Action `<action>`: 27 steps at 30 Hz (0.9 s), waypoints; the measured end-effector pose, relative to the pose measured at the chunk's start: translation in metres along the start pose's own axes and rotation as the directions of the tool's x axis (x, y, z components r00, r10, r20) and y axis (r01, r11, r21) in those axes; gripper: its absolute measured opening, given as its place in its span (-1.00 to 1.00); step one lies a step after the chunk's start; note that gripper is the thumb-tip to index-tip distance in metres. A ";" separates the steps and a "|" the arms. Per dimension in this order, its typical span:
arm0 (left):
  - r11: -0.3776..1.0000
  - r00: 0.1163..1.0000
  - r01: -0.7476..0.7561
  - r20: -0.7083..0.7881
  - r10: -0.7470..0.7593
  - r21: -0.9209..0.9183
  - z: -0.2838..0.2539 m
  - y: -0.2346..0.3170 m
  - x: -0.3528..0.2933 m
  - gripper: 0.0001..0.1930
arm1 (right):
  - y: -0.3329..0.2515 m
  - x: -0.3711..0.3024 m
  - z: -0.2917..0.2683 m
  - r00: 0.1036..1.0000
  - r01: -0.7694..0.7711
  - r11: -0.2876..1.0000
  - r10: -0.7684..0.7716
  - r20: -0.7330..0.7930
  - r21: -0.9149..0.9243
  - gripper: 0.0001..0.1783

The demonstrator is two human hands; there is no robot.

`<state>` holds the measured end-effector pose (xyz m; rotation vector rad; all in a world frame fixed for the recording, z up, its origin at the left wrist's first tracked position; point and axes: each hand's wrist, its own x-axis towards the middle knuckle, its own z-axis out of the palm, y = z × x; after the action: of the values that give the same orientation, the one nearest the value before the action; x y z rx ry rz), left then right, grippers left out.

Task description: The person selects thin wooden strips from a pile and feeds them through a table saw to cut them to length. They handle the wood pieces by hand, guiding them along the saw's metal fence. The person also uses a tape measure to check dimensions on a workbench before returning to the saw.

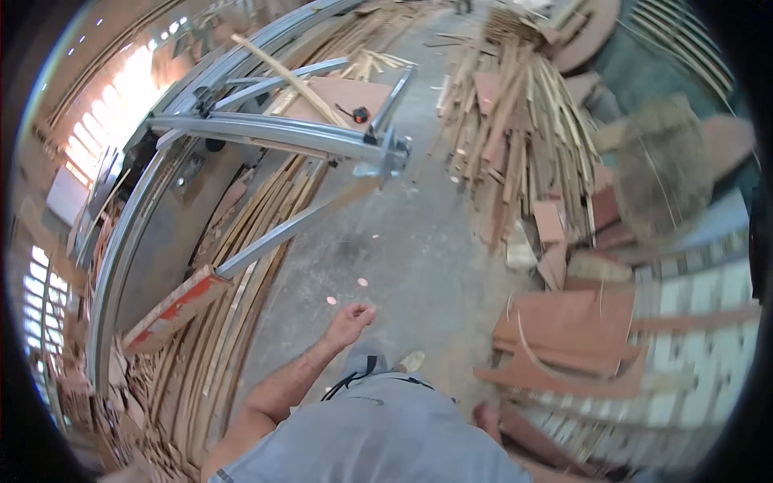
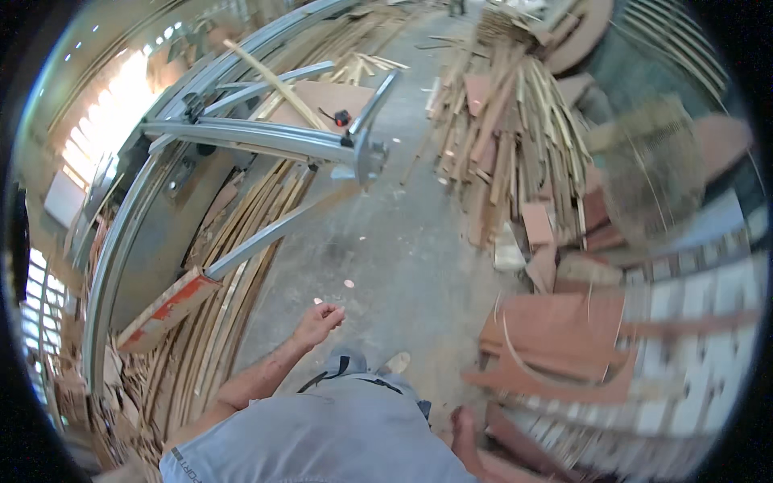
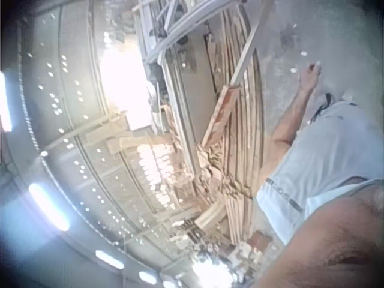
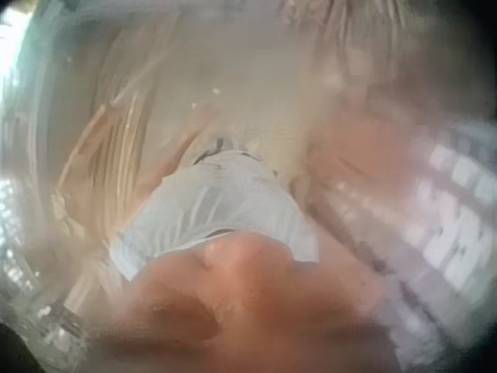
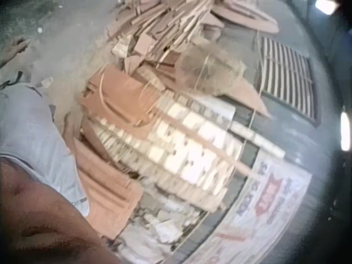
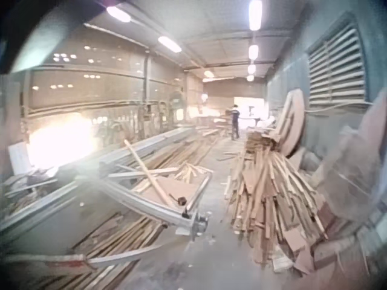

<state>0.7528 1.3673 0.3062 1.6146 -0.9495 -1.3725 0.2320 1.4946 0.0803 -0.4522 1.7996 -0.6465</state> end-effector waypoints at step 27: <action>0.964 0.770 -0.260 -0.614 0.171 -0.056 -0.093 0.409 0.845 -0.68 | -0.911 0.635 0.272 0.982 0.138 0.900 -0.069 0.178 -0.412 -0.57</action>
<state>0.9362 0.4430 0.3577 1.6247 -0.6042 -0.6616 0.2818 0.3526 0.1196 -0.8749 1.7680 -0.2734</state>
